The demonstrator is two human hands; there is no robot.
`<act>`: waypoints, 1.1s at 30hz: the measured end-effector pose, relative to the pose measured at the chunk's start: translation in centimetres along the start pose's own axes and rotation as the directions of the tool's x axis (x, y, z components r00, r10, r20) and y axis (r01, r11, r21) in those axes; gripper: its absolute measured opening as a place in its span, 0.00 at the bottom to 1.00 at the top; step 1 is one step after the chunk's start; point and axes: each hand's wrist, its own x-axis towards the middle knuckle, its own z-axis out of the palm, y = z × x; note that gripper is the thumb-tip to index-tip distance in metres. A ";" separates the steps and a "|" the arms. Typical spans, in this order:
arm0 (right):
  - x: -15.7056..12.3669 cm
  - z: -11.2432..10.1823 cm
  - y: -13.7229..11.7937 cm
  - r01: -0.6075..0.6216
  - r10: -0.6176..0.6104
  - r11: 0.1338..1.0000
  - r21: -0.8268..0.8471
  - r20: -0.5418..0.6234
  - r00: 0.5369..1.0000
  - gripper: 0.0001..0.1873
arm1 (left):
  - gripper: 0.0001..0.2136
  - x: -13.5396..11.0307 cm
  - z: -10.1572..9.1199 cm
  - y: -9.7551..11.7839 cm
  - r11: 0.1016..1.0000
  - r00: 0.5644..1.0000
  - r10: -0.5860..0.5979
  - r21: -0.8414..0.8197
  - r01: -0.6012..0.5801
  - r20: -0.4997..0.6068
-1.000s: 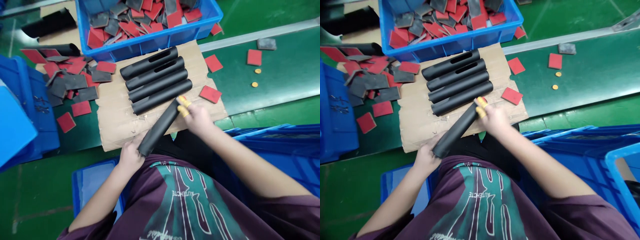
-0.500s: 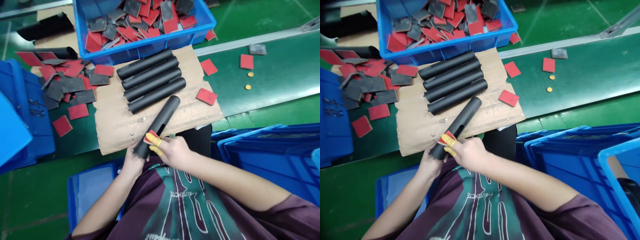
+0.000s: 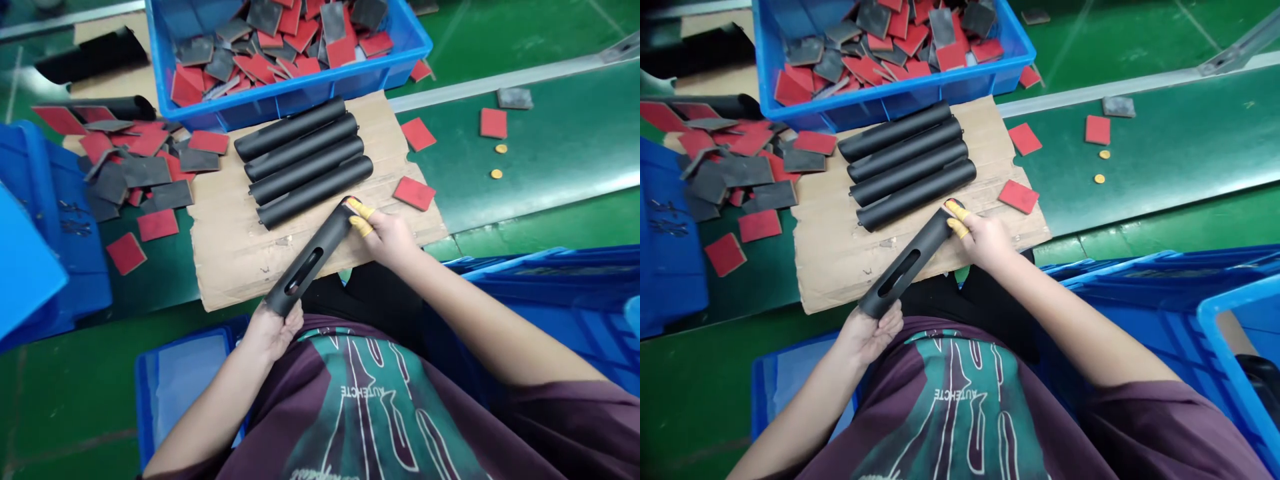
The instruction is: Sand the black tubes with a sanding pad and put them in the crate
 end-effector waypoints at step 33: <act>0.3 -1.4 4.0 -0.209 0.219 0.943 0.258 -0.012 0.976 0.22 | 0.17 1.7 -5.7 -0.8 0.286 0.664 0.683 0.724 -0.628 0.306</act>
